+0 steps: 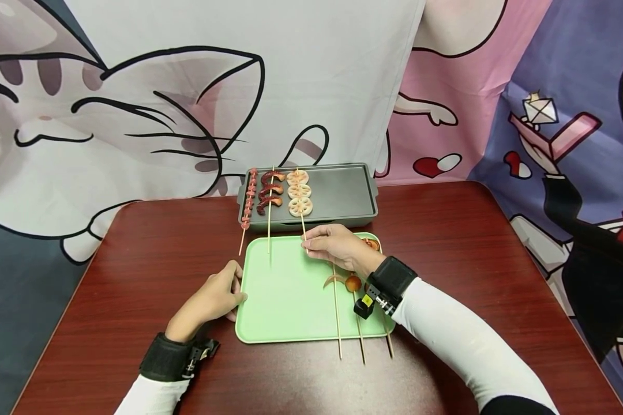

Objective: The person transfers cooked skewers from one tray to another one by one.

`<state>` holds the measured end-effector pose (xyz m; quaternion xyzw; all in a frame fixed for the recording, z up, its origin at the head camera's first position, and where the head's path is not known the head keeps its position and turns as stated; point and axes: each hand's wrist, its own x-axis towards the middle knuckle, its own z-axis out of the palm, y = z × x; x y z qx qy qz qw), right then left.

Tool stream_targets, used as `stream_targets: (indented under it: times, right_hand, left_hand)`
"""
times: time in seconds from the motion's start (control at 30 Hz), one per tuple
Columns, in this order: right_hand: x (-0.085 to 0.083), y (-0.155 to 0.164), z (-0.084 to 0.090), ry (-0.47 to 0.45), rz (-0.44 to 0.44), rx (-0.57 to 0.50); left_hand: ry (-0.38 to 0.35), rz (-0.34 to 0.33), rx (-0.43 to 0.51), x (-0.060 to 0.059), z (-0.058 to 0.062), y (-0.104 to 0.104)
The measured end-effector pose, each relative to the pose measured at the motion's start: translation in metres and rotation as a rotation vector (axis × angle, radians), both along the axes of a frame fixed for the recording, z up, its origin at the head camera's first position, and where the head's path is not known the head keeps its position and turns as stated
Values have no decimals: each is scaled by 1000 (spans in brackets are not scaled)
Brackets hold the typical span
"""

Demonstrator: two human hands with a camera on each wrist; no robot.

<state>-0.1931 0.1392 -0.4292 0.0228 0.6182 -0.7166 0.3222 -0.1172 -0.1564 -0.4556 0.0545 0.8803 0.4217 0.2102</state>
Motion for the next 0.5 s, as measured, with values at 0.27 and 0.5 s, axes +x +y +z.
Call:
stream_targets:
  times: [0.27, 0.5]
  right_hand:
    - [0, 2, 1, 6, 23, 34]
    - [2, 3, 3, 15, 44, 35]
  left_hand:
    - [-3, 0, -5, 0, 0, 1]
    - [-3, 6, -11, 0, -1, 1]
